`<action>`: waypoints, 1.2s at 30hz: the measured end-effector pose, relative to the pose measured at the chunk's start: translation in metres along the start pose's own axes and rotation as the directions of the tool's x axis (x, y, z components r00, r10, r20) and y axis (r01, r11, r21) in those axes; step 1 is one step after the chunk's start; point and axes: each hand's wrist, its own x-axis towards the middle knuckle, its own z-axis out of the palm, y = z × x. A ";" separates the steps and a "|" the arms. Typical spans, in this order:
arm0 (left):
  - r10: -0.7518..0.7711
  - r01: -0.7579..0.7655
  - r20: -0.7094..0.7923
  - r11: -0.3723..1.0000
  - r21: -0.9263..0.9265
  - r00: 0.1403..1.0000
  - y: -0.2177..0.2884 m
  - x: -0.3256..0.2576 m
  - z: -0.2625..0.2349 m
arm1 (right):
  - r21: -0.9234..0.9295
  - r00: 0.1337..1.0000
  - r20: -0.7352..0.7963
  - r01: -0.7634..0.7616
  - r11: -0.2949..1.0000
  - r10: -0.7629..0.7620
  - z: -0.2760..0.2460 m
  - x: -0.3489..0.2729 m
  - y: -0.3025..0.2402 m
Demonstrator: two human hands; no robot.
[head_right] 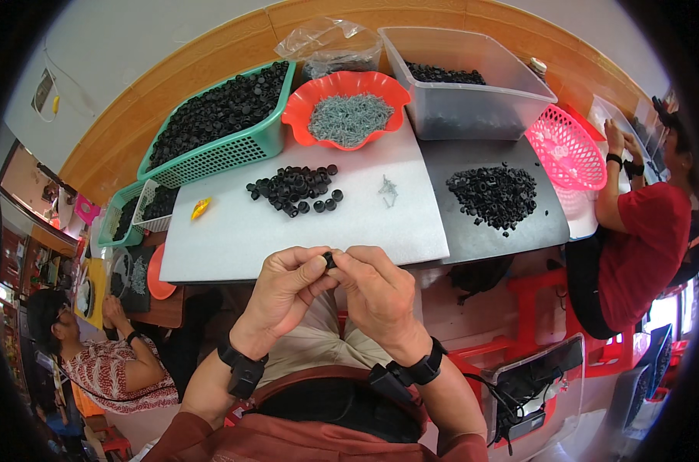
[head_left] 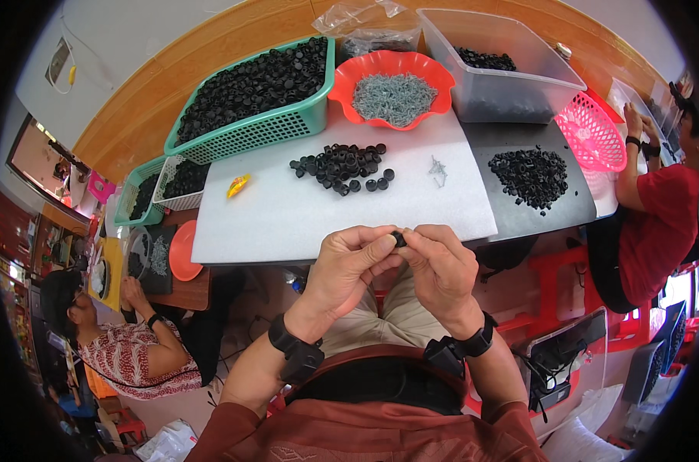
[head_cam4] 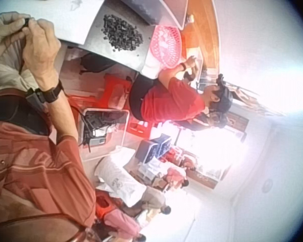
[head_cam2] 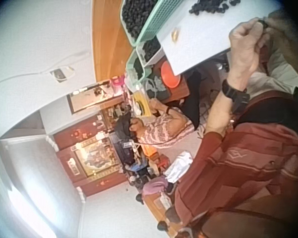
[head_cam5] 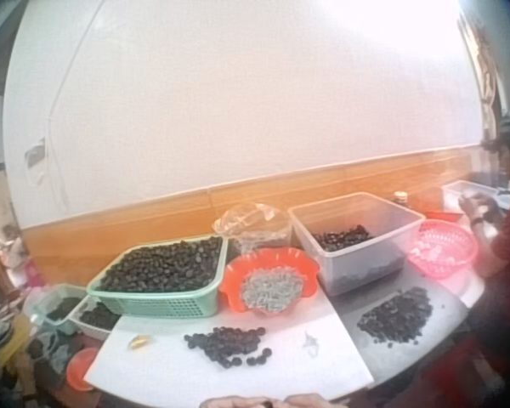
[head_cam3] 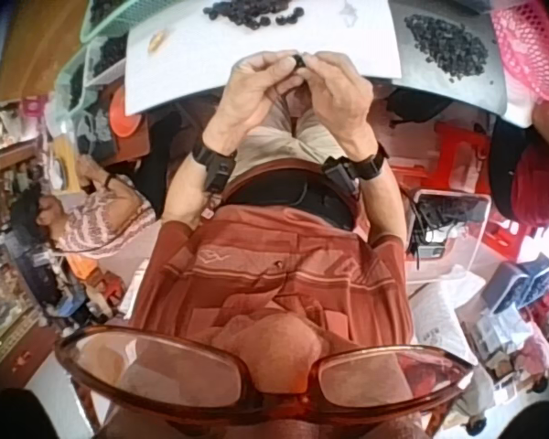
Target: The person picks up a black plastic cap and a metal pin, inserts the pin into the cap, and presses them together. They then place the assembled component onto the white work surface and repeat the process with additional caps and pins.
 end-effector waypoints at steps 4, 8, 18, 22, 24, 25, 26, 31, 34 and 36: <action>0.019 -0.019 -0.010 1.000 -0.004 1.000 -0.001 -0.001 0.001 | -0.012 1.000 0.008 0.004 1.000 -0.004 0.000 0.000 0.000; 0.023 -0.023 -0.015 1.000 -0.005 1.000 -0.002 -0.001 0.001 | -0.014 1.000 0.007 0.005 1.000 -0.005 0.001 -0.001 0.000; 0.069 -0.065 -0.053 0.994 0.083 0.996 -0.003 -0.002 0.003 | -0.015 1.000 0.012 -0.016 1.000 0.016 0.001 -0.004 0.000; 0.090 -0.083 -0.058 0.990 0.111 0.994 -0.004 -0.003 0.003 | -0.026 0.999 0.025 -0.020 0.999 0.020 -0.001 -0.005 -0.001; 0.099 -0.092 -0.057 0.989 0.116 0.993 -0.004 -0.004 0.003 | -0.045 0.998 0.050 -0.028 0.999 0.031 -0.002 -0.006 -0.002; 0.108 -0.100 -0.056 0.987 0.122 0.993 -0.005 -0.004 0.004 | -0.046 0.998 0.050 -0.029 0.999 0.031 -0.002 -0.007 -0.002; 0.107 -0.100 -0.055 0.988 0.122 0.993 -0.005 -0.004 0.004 | -0.049 0.998 0.052 -0.031 0.998 0.034 -0.003 -0.007 -0.002; 0.126 -0.115 -0.048 0.977 0.180 0.991 -0.006 -0.004 0.006 | -0.049 0.997 0.058 -0.050 0.998 0.053 -0.004 -0.007 -0.002; 0.133 -0.124 -0.032 0.973 0.197 0.991 -0.006 -0.004 0.006 | -0.056 0.996 0.061 -0.054 0.997 0.058 -0.005 -0.006 -0.004; 0.133 -0.126 -0.020 0.969 0.211 0.991 -0.007 -0.004 0.005 | -0.044 0.996 0.051 -0.068 0.997 0.071 -0.006 -0.006 -0.005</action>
